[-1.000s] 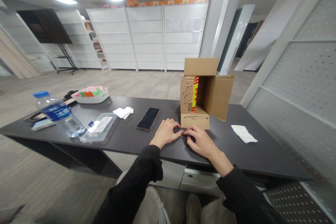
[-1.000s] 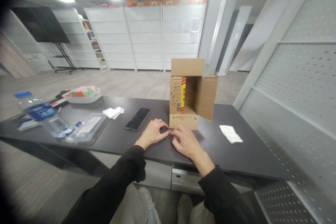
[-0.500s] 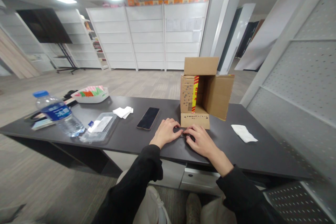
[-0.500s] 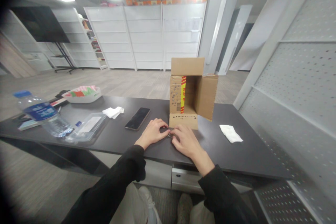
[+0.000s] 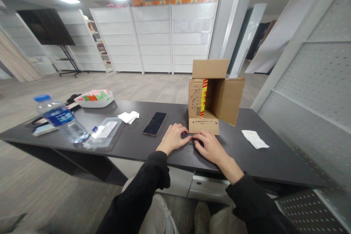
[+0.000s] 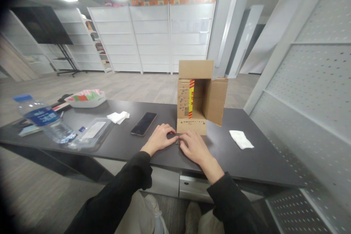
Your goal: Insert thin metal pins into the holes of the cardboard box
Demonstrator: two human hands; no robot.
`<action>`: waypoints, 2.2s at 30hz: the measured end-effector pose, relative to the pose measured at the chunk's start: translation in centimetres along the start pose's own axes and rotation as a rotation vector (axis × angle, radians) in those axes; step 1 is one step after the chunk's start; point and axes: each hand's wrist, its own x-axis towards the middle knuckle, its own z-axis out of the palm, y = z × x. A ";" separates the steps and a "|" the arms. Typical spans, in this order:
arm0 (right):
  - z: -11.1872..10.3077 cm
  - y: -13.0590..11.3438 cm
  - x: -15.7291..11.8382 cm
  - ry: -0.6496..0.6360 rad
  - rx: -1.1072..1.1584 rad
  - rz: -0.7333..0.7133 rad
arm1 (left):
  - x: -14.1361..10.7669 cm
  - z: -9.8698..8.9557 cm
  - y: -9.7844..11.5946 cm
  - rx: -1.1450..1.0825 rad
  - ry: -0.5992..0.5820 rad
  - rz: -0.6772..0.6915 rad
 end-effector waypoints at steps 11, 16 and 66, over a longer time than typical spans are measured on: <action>0.1 0.1 0.0 0.007 0.087 -0.025 | 0.0 -0.1 0.0 -0.007 0.000 0.003; 0.1 0.1 0.0 0.009 0.100 -0.035 | -0.1 -0.2 0.2 -0.011 -0.010 -0.003; 0.4 0.7 -0.1 0.101 0.000 0.061 | 0.1 -0.4 0.4 -0.004 -0.039 -0.047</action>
